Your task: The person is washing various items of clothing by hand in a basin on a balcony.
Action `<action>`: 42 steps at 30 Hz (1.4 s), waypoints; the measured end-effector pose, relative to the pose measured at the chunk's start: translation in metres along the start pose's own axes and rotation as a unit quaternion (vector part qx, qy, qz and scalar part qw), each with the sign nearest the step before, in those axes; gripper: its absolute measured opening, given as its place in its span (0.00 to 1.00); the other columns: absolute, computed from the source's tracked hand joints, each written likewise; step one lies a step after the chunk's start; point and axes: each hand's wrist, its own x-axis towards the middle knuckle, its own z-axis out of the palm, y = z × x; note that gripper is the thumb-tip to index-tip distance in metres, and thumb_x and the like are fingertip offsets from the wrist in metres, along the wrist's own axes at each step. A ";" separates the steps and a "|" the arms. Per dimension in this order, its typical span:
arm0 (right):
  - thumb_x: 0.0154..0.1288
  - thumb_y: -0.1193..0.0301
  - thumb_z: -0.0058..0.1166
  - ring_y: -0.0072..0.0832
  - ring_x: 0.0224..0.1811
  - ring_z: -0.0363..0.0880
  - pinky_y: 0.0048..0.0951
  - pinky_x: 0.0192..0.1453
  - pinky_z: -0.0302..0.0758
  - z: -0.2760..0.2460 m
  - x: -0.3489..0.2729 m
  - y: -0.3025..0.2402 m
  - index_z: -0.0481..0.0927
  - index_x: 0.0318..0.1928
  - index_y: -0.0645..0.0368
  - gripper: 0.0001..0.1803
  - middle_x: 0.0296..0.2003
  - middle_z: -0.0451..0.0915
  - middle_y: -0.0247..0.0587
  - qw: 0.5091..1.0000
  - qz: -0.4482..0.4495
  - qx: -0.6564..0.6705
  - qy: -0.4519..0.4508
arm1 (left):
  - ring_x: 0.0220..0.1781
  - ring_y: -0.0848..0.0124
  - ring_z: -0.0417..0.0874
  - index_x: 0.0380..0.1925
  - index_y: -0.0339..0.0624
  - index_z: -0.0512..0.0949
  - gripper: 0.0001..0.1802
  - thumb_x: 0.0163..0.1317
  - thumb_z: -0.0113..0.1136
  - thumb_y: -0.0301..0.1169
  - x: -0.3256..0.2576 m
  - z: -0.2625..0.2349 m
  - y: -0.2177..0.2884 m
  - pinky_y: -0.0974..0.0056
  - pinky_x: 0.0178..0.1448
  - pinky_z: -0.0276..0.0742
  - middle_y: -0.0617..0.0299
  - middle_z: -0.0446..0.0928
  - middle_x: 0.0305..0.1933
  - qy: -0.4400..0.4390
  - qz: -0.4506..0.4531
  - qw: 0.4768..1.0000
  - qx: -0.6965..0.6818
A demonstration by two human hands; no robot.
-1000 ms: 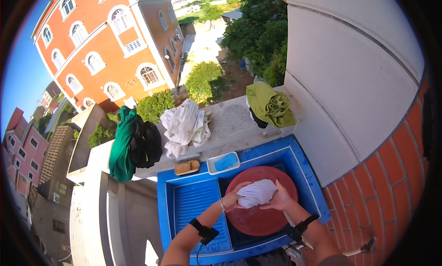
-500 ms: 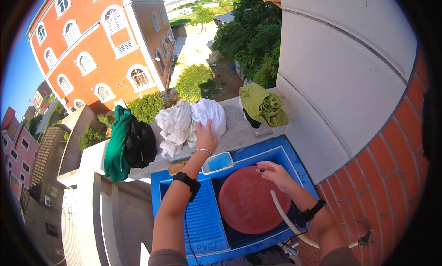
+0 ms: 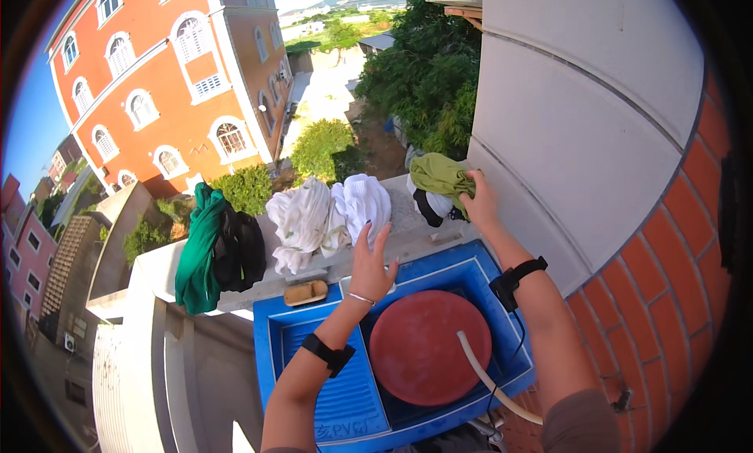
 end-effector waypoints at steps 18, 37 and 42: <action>0.52 0.77 0.49 0.23 0.37 0.72 0.23 0.30 0.77 0.040 -0.242 -0.033 0.60 0.48 0.63 0.21 0.38 0.68 0.41 0.729 0.493 0.470 -0.068 | 0.48 0.68 0.72 0.50 0.41 0.65 0.21 0.54 0.51 0.27 -0.194 0.105 0.007 0.69 0.49 0.66 0.55 0.72 0.43 -0.181 -0.343 0.780 -0.492; 0.54 0.74 0.44 0.48 0.58 0.53 0.40 0.53 0.65 0.160 -0.358 0.050 0.47 0.62 0.38 0.35 0.62 0.37 0.47 0.715 0.311 -0.145 -0.610 | 0.51 0.49 0.66 0.52 0.48 0.62 0.24 0.57 0.42 0.45 -0.283 0.198 -0.036 0.52 0.49 0.66 0.47 0.64 0.52 -0.543 -0.352 0.762 0.041; 0.53 0.77 0.46 0.45 0.47 0.68 0.38 0.45 0.71 0.140 -0.333 0.054 0.64 0.55 0.47 0.26 0.59 0.45 0.54 0.730 0.452 -0.015 -0.513 | 0.39 0.45 0.71 0.39 0.41 0.71 0.17 0.58 0.43 0.41 -0.245 0.168 -0.039 0.53 0.42 0.67 0.43 0.72 0.35 -0.331 -0.416 0.839 -0.114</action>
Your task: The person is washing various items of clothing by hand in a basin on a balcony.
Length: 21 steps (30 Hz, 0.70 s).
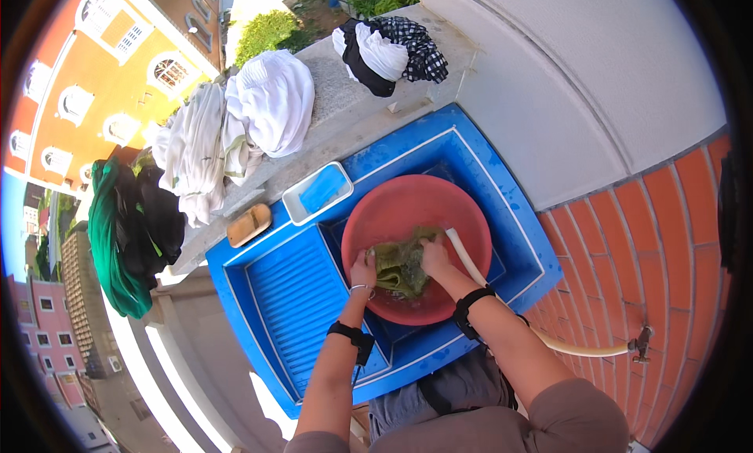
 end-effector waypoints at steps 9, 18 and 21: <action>0.45 0.75 0.49 0.36 0.33 0.75 0.30 0.40 0.70 -0.112 -0.118 -0.049 0.79 0.30 0.58 0.10 0.28 0.74 0.47 0.903 -0.324 0.249 0.132 | 0.44 0.49 0.71 0.43 0.42 0.69 0.19 0.51 0.55 0.36 -0.025 -0.058 0.001 0.55 0.45 0.67 0.44 0.69 0.44 0.017 0.105 0.991 0.084; 0.40 0.78 0.50 0.36 0.40 0.72 0.31 0.44 0.69 -0.056 -0.134 -0.095 0.77 0.35 0.61 0.15 0.37 0.72 0.47 0.824 -0.496 0.243 0.126 | 0.47 0.60 0.71 0.42 0.33 0.67 0.20 0.49 0.55 0.27 -0.043 -0.044 0.059 0.62 0.50 0.66 0.51 0.70 0.43 0.031 0.315 0.941 -0.122; 0.41 0.80 0.49 0.39 0.46 0.69 0.32 0.49 0.67 -0.030 -0.119 -0.089 0.72 0.44 0.60 0.22 0.45 0.67 0.49 0.804 -0.476 0.329 0.136 | 0.46 0.65 0.72 0.42 0.33 0.68 0.15 0.54 0.50 0.27 -0.025 -0.043 0.004 0.65 0.47 0.68 0.53 0.70 0.43 -0.093 0.078 0.865 -0.487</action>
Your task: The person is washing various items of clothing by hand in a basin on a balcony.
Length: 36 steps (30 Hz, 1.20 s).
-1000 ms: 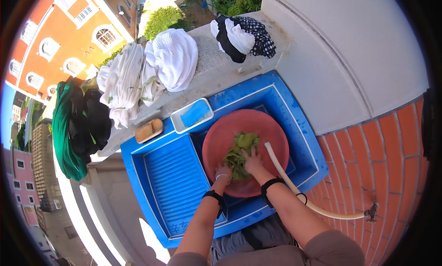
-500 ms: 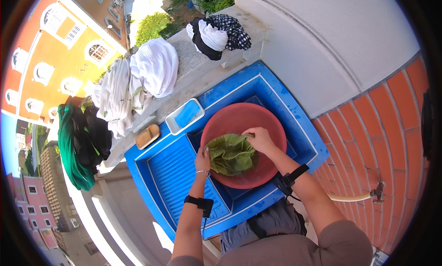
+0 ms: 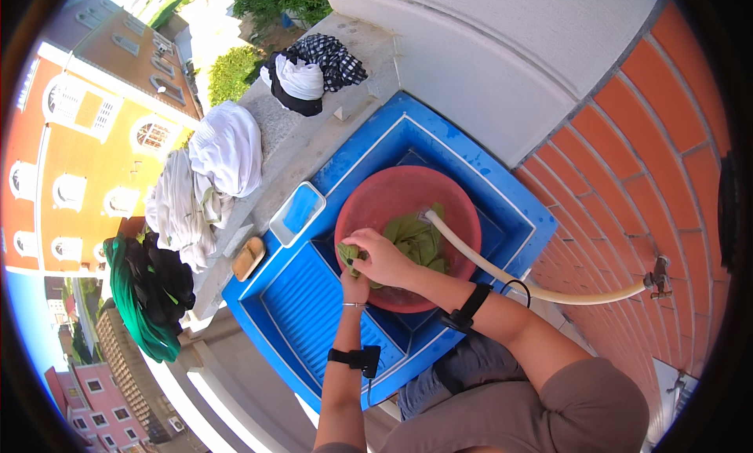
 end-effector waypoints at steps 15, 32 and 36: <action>0.54 0.68 0.46 0.36 0.31 0.75 0.35 0.38 0.68 -0.046 -0.004 0.124 0.73 0.36 0.61 0.11 0.27 0.76 0.40 0.963 0.198 -0.181 0.036 | 0.53 0.58 0.67 0.59 0.42 0.48 0.31 0.60 0.42 0.44 -0.054 0.027 0.105 0.55 0.54 0.66 0.51 0.64 0.52 -0.060 -0.044 0.994 -0.079; 0.57 0.63 0.44 0.47 0.64 0.36 0.66 0.52 0.53 -0.021 -0.007 0.109 0.50 0.61 0.36 0.31 0.64 0.36 0.40 0.845 0.323 -0.413 -0.105 | 0.52 0.44 0.64 0.58 0.50 0.54 0.39 0.42 0.53 0.21 0.004 0.036 -0.047 0.54 0.52 0.66 0.43 0.43 0.62 0.025 0.036 0.746 0.665; 0.51 0.53 0.51 0.46 0.63 0.42 0.58 0.54 0.57 -0.028 -0.008 0.138 0.49 0.61 0.38 0.38 0.63 0.33 0.40 0.802 0.377 -0.441 -0.143 | 0.55 0.46 0.62 0.56 0.54 0.58 0.32 0.47 0.50 0.27 0.020 0.025 -0.082 0.52 0.50 0.67 0.42 0.48 0.59 -0.014 -0.149 0.739 0.657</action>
